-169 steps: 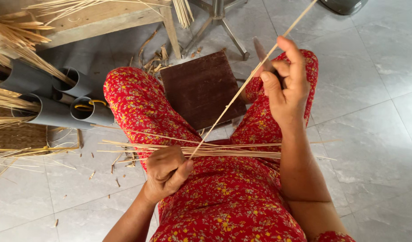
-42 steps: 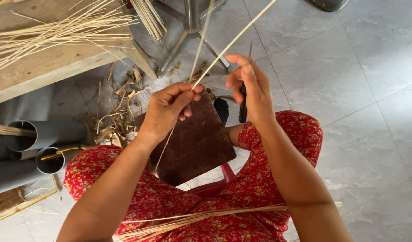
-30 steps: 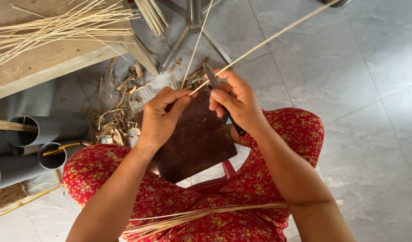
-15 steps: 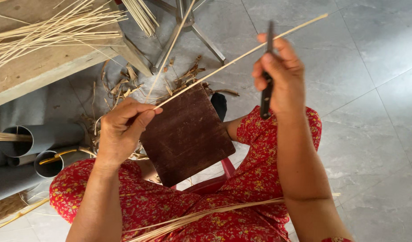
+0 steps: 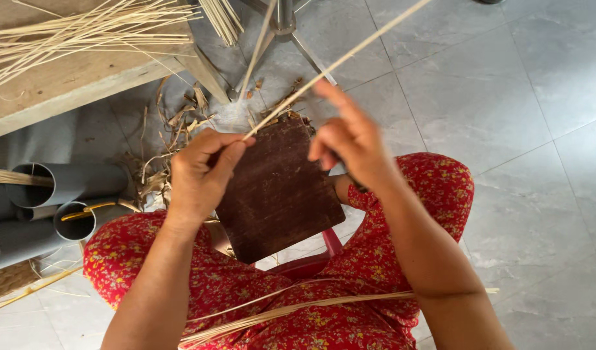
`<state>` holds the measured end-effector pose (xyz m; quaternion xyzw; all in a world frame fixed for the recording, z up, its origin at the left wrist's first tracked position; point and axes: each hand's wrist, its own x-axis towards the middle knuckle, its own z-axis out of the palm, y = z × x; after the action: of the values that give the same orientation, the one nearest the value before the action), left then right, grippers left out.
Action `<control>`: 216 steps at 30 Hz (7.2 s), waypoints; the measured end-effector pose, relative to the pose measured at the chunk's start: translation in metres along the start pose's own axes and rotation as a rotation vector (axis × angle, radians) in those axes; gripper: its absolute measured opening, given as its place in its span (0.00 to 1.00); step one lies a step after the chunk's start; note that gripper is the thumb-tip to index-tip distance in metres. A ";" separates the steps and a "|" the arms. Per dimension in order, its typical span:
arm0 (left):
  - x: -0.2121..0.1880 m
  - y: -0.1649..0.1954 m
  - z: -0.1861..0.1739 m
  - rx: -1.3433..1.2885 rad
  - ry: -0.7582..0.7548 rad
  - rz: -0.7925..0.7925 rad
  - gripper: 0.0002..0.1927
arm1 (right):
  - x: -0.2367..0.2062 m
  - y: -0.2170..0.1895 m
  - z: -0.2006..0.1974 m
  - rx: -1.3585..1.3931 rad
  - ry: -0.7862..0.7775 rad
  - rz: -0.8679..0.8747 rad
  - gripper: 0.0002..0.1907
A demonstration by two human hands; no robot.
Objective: The person sits on a low stool with a wooden board on their lap and splits thin bamboo strips into narrower pieces using a knife. They pull finished strips across their lap into a growing bundle and reach to a pile of raw bamboo strips beside them to continue.
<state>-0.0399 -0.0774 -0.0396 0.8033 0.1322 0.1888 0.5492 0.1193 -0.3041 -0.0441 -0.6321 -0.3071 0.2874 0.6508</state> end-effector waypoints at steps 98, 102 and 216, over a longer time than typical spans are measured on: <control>-0.001 -0.010 0.011 -0.060 -0.086 -0.141 0.06 | 0.003 0.018 0.002 -0.001 0.225 -0.013 0.18; 0.000 -0.010 0.011 -0.067 -0.050 -0.196 0.06 | -0.005 0.009 0.007 -0.012 0.098 0.079 0.22; -0.001 0.022 0.023 -0.466 -0.072 -0.148 0.08 | -0.011 -0.020 0.035 0.010 -0.285 0.098 0.36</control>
<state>-0.0302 -0.1046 -0.0268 0.6491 0.1241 0.1448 0.7365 0.0849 -0.2905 -0.0243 -0.5960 -0.3636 0.4071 0.5889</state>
